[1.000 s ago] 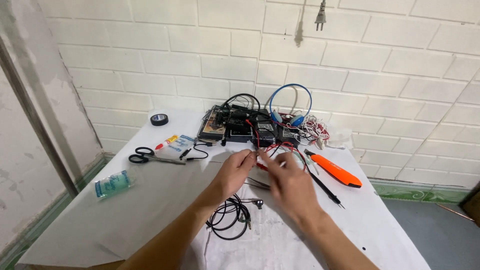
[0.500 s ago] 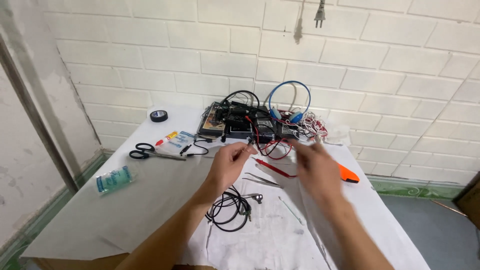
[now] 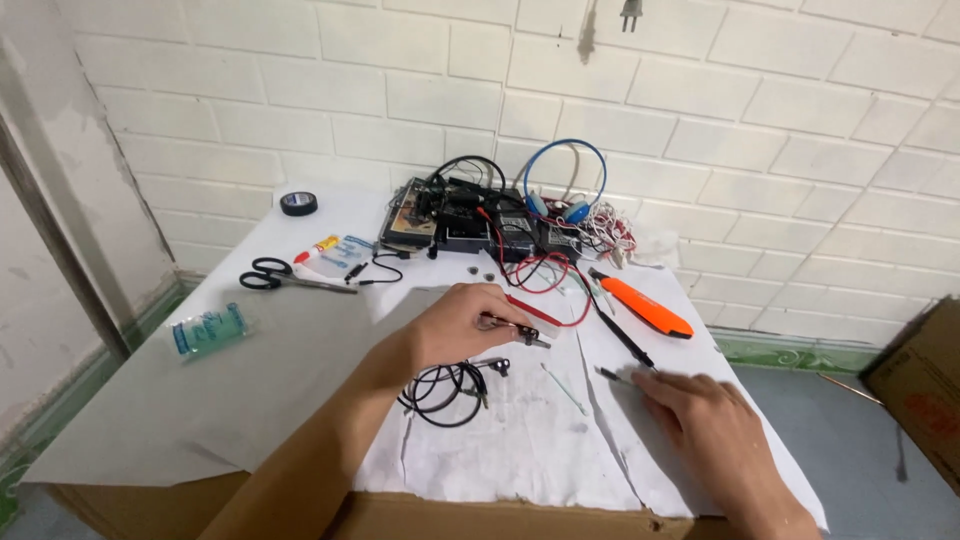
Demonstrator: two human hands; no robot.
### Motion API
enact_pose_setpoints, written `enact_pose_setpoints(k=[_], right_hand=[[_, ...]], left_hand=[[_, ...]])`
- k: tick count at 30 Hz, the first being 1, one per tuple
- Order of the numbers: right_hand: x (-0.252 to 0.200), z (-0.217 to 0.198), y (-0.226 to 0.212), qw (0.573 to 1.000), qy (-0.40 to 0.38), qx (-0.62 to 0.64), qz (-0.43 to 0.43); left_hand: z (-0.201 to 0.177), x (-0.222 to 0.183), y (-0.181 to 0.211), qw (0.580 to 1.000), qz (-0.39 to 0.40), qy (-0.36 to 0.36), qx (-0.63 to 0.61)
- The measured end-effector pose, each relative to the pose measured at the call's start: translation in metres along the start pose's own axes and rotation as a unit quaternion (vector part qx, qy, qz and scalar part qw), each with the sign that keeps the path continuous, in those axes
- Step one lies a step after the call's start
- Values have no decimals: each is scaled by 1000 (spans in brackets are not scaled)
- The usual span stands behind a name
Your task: Assembling an electronic circuit by stripping and connecting wires manually.
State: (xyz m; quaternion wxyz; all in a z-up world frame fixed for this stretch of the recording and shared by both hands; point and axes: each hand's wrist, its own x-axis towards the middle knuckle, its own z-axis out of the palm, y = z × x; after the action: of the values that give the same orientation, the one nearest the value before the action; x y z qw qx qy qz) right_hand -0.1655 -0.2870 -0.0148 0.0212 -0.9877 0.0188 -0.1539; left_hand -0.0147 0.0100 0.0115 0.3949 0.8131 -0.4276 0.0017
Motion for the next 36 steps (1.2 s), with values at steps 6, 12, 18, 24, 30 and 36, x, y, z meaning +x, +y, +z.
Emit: enact_pose_setpoints(k=[6,12,18,24,30,36], right_hand=[[19,-3,-64,989,24,144,-13],[29,24,-79,998,0,56,-10],[36,-6,-108,973,-14,225,-56],[47,4,-111,961,22,271,-49],[41,1,-89,983,14,182,-34],[35,-16,-91,992,-62,110,-1]], left_hand=[[-11,-4,16,994,-77,-58,54],[-13,-9,11,993,-35,-81,76],[-6,-5,16,991,-59,-86,81],[-1,-5,19,992,-43,-95,77],[-15,-14,21,992,112,58,26],[-20,-9,-9,985,132,111,27]])
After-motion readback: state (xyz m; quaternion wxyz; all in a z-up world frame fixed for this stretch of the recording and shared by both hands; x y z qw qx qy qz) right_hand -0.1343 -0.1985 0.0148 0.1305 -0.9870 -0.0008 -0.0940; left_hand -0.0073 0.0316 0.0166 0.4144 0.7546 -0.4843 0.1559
